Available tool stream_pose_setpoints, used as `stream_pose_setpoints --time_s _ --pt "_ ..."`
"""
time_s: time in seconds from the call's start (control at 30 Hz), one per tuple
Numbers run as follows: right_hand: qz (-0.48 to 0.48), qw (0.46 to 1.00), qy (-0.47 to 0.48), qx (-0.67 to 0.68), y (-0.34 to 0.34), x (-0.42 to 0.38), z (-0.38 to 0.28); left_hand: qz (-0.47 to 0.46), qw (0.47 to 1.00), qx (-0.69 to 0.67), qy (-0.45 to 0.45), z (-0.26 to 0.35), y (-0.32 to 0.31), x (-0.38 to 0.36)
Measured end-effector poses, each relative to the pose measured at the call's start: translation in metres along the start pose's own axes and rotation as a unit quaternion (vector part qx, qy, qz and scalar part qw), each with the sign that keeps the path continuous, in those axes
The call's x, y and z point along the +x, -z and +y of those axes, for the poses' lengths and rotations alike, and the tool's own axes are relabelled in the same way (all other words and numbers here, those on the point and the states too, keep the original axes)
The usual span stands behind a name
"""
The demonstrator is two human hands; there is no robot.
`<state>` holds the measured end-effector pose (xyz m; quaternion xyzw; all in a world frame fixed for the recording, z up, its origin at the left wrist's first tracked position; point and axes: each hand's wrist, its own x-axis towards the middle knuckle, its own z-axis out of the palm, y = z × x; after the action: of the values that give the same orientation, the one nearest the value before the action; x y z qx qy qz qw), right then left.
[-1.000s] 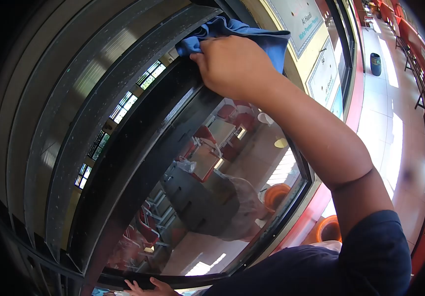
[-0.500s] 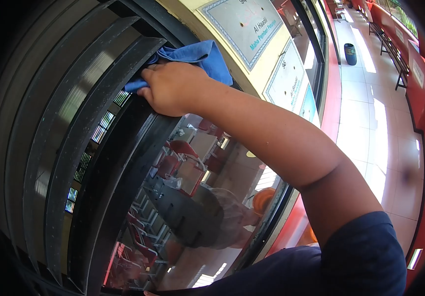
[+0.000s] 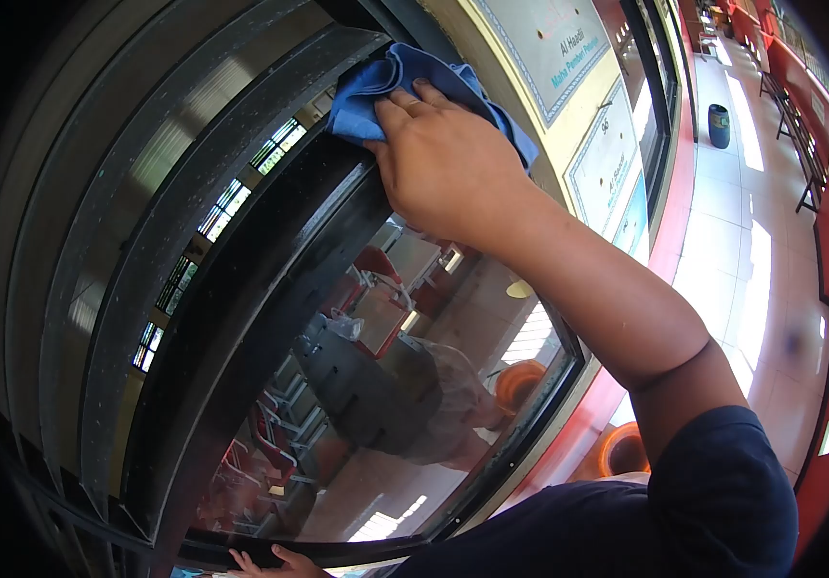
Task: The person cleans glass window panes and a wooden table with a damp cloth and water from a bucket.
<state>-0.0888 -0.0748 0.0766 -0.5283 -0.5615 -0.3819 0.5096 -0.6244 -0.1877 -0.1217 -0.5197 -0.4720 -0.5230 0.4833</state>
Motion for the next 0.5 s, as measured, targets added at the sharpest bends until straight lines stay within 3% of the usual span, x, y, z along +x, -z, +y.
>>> stream_pose_setpoints --time_s 0.1,0.13,0.23,0.27,0.37,0.4,0.5 --pt "-0.044 0.999 -0.008 -0.023 0.001 0.011 -0.009 -0.006 1.000 0.006 0.011 -0.011 0.000 -0.009" --pt "-0.018 0.998 -0.002 -0.055 -0.009 0.011 -0.008 -0.008 1.000 0.010 0.018 -0.009 0.000 -0.010" --pt "-0.164 0.981 -0.026 -0.097 0.005 0.033 -0.015 -0.012 1.000 0.015 0.018 -0.007 0.001 -0.004" --pt "-0.116 0.986 -0.008 -0.118 0.000 0.036 -0.013 -0.009 1.000 0.017 0.019 -0.007 0.001 -0.006" --pt "-0.223 0.965 -0.085 -0.110 0.011 0.053 -0.020 -0.013 0.999 0.040 0.018 0.000 0.000 -0.004" --pt "-0.201 0.969 -0.104 -0.102 0.008 0.053 -0.020 -0.012 0.999 0.037 0.021 -0.001 -0.001 -0.003" --pt "-0.252 0.951 -0.142 -0.108 0.023 0.055 -0.032 0.010 0.999 0.041 -0.017 -0.010 -0.001 -0.004"
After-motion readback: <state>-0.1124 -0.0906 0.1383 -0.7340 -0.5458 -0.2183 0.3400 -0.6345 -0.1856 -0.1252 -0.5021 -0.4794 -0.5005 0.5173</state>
